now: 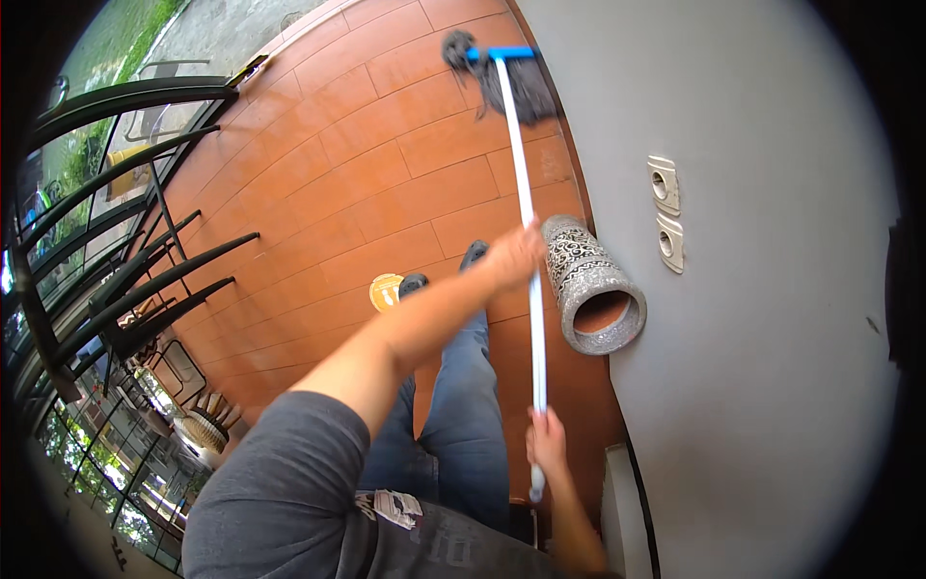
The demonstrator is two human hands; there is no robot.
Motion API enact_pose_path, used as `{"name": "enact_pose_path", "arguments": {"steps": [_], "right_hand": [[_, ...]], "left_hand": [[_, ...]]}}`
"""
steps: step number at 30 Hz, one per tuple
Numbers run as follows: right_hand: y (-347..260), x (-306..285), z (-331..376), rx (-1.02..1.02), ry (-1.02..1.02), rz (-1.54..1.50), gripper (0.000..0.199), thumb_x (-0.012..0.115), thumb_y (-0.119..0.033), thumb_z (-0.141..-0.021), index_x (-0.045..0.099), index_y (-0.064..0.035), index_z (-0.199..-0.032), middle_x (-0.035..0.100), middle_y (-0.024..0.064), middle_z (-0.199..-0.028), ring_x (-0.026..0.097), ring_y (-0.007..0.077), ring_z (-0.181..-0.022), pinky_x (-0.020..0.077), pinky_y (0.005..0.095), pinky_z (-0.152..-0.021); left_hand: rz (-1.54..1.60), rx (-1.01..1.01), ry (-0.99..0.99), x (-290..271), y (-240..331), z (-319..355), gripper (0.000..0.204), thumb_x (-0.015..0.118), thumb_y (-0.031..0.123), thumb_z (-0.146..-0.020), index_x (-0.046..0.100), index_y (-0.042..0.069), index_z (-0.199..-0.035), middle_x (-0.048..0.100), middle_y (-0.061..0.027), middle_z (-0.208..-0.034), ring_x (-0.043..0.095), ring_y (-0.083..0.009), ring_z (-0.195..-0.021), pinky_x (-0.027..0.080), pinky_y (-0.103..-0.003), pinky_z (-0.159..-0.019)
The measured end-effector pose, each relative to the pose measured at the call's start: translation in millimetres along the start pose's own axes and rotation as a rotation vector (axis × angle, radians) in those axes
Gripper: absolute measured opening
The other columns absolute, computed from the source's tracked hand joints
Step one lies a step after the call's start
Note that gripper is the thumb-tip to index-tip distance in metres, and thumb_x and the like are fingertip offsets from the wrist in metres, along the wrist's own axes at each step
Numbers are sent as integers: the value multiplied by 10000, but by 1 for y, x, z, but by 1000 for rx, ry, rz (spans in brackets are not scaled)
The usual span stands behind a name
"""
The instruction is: The person is mopping the tiled floor in a cafe seating area using a manual mop.
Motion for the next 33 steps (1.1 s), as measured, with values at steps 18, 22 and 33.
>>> {"name": "enact_pose_path", "arguments": {"steps": [18, 22, 33], "right_hand": [[31, -74, 93, 140, -74, 311, 186, 478, -295, -999, 508, -131, -917, 369, -46, -528, 345, 67, -379, 257, 254, -332], [-17, -91, 131, 306, -4, 508, 202, 503, -299, -986, 546, -109, -932, 426, -23, -532, 382, 79, -378, 261, 263, -332], [-7, 42, 48, -39, -89, 661, 311, 549, -337, -968, 534, -49, -851, 495, -1, -554, 487, 98, -443, 382, 275, -403]], "left_hand": [[331, -121, -338, -45, 94, 86, 287, 504, 187, -847, 562, 9, -1065, 539, -170, -1086, 377, -475, -1287, 197, -568, -1131], [568, -365, -240, -61, 129, 117, 274, 532, 139, -823, 524, 5, -1061, 515, -209, -1149, 308, -499, -1327, 205, -544, -1138], [301, -485, 49, -29, -39, 183, 150, 549, 122, -824, 571, 78, -966, 619, -100, -989, 506, -300, -1164, 292, -497, -1097]]}}
Point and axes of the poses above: each hand's wrist, its own z-axis away from the middle knuckle, its own x-axis out of the palm, y = z × x, the point moved 2 cm from there along -z, towards the middle knuckle
